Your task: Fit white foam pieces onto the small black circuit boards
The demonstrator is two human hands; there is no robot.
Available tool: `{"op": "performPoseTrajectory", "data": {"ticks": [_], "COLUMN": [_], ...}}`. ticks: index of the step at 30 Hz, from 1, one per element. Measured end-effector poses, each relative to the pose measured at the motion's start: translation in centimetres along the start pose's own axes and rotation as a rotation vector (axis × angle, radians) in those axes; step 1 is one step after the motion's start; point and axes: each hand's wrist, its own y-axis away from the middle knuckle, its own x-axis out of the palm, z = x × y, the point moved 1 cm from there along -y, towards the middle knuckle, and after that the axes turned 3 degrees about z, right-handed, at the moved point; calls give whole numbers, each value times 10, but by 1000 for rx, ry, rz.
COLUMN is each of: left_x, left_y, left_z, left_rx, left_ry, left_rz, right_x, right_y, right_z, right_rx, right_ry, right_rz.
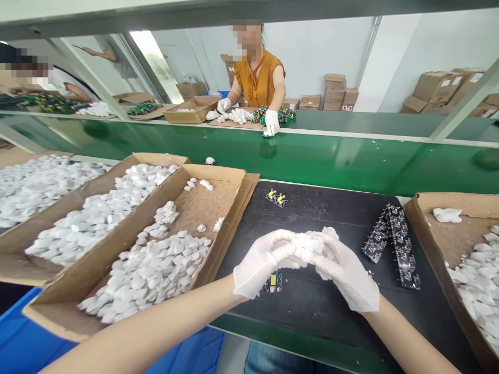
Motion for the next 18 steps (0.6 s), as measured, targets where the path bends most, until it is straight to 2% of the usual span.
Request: {"op": "performPoseTrajectory", "data": {"ticks": [5, 8, 12, 14, 16, 18], "left_x": [1, -1, -3, -2, 0, 3], "left_y": [0, -1, -3, -3, -4, -4], "left_z": [-2, 2, 6, 5, 3, 1], "left_rx": [-67, -62, -100, -135, -154, -160], "left_ry": [26, -53, -64, 21, 79, 89], "left_rz": [59, 105, 123, 95, 67, 54], "right_x": [-2, -3, -3, -4, -4, -3], "right_y": [1, 3, 4, 5, 6, 8], "right_z": [-2, -3, -4, -4, -4, -4], "right_rx": [9, 29, -30, -95, -204, -371], "right_ry": [-46, -25, 29, 154, 405, 694], "right_rz": [-1, -37, -70, -142, -254, -313]}}
